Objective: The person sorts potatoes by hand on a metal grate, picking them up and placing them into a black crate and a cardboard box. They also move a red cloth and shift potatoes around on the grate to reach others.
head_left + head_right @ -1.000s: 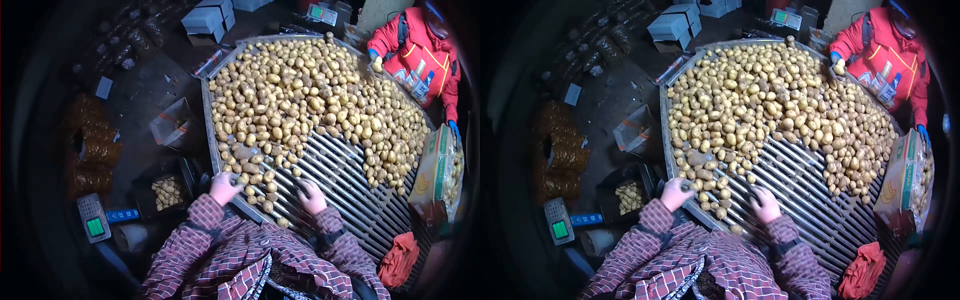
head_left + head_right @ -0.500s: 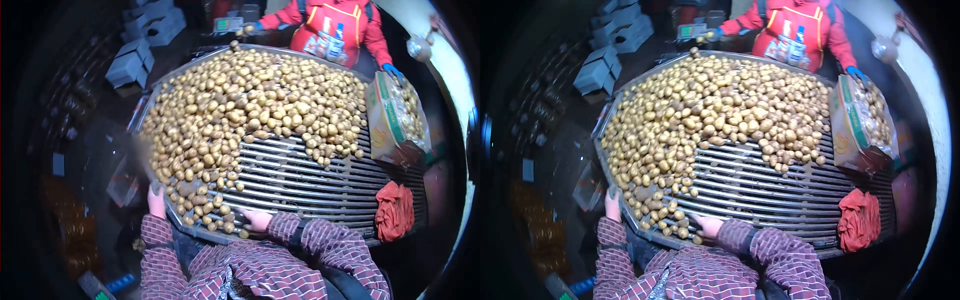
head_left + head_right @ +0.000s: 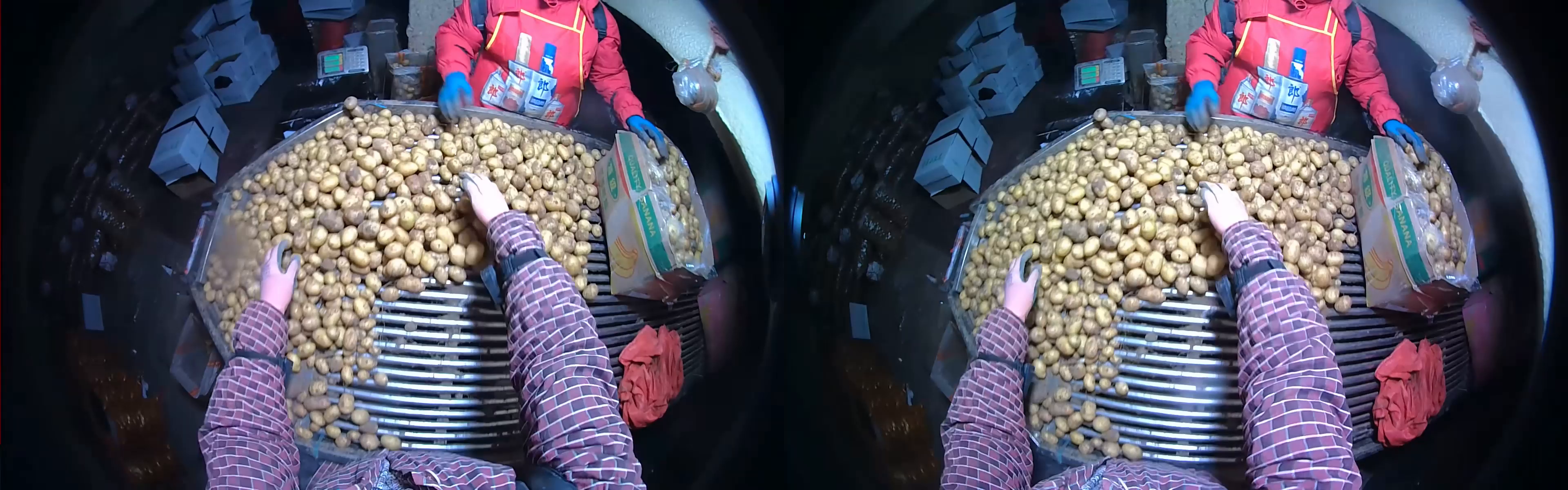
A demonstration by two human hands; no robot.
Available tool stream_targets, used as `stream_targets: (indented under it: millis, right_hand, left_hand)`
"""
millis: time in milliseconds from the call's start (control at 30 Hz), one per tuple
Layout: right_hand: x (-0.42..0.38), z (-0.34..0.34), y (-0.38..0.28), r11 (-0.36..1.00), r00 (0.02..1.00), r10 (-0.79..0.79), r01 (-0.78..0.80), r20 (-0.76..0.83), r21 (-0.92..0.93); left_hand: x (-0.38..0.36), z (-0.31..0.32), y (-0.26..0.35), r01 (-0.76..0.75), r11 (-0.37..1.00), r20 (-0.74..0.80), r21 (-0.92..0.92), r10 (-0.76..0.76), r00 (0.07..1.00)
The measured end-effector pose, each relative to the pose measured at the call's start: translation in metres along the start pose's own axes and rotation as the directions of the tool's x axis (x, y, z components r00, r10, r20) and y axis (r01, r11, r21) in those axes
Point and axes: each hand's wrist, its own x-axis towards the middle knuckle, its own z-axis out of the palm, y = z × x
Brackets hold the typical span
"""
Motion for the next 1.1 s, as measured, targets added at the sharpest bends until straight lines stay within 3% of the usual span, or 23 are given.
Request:
stream_targets:
  millis: [33,100,133,167,200,233,267,300,367,400,433,500,533,667,767,833,900,1033,1100]
  right_hand:
    - [0.017,0.008,0.010,0.958,0.976,0.200,-0.214,0.087,0.190]
    - [0.043,0.009,0.002,0.839,0.768,0.424,-0.533,0.480,0.111]
    - [0.049,0.040,0.027,0.980,0.865,0.156,-0.075,0.476,-0.184]
    - [0.047,0.060,0.028,0.980,0.895,0.101,-0.013,0.435,-0.201]
    - [0.054,0.055,0.007,0.962,0.894,0.143,-0.025,0.426,-0.270]
    - [0.056,0.043,-0.013,0.940,0.887,0.189,-0.040,0.420,-0.339]
    - [0.059,0.052,-0.005,0.937,0.904,0.133,0.019,0.407,-0.350]
    - [0.066,0.047,-0.009,0.964,0.870,0.160,-0.036,0.466,-0.262]
    - [0.076,0.037,-0.030,0.974,0.794,0.225,-0.185,0.564,-0.129]
    - [0.081,0.045,-0.030,0.978,0.767,0.201,-0.193,0.610,-0.079]
    - [0.082,0.052,-0.031,0.977,0.734,0.177,-0.210,0.656,-0.028]
    - [0.078,0.055,-0.040,0.983,0.723,0.178,-0.165,0.667,-0.083]
    - [0.073,0.055,-0.050,0.980,0.732,0.199,-0.152,0.652,-0.128]
    - [0.056,0.065,-0.063,0.968,0.684,0.246,-0.200,0.687,-0.148]
    - [0.023,0.053,-0.077,0.977,0.653,0.208,-0.180,0.728,-0.117]
    - [-0.024,0.060,-0.071,0.960,0.740,0.169,-0.274,0.651,0.062]
    - [-0.067,0.041,-0.079,0.999,0.824,0.017,-0.039,0.566,0.026]
    - [-0.138,0.010,-0.112,0.978,0.833,0.022,-0.133,0.553,0.162]
    - [-0.179,0.024,-0.112,0.972,0.888,-0.124,0.020,0.444,0.232]
  left_hand:
    - [0.024,0.018,0.000,-0.077,0.997,-0.003,-0.026,0.077,0.997]
    - [0.062,0.055,0.008,-0.121,0.992,-0.010,-0.025,0.120,0.993]
    - [0.074,0.075,0.011,-0.091,0.991,0.052,-0.102,0.097,0.994]
    - [0.083,0.094,0.014,-0.052,0.983,0.117,-0.174,0.073,0.990]
    - [0.090,0.101,0.026,-0.228,0.948,0.127,0.222,0.204,0.971]
    - [0.101,0.112,0.022,-0.215,0.950,0.070,0.226,0.204,0.976]
    - [0.115,0.109,0.020,-0.164,0.966,0.171,0.199,0.130,0.977]
    - [0.128,0.099,0.022,-0.108,0.978,0.276,0.178,0.055,0.960]
    - [0.158,0.088,0.039,-0.140,0.960,0.453,0.243,0.015,0.891]
    - [0.157,0.089,0.063,-0.236,0.902,0.464,0.362,0.045,0.884]
    - [0.152,0.104,0.063,-0.229,0.845,0.427,0.483,0.000,0.904]
    - [0.125,0.117,0.085,-0.190,0.857,0.357,0.478,0.007,0.934]
    - [0.108,0.128,0.085,-0.225,0.919,0.313,0.325,0.120,0.942]
    - [0.095,0.108,0.141,-0.231,0.861,0.545,0.453,-0.063,0.836]
    - [0.066,0.109,0.143,-0.283,0.886,0.610,0.366,0.001,0.792]
    - [0.043,0.101,0.144,-0.313,0.852,0.684,0.420,-0.071,0.726]
    - [0.005,0.092,0.143,-0.424,0.839,0.701,0.340,0.074,0.709]
    - [-0.067,0.067,0.145,-0.434,0.864,0.667,0.255,0.168,0.726]
    - [-0.100,0.059,0.137,-0.382,0.918,0.596,0.103,0.250,0.763]
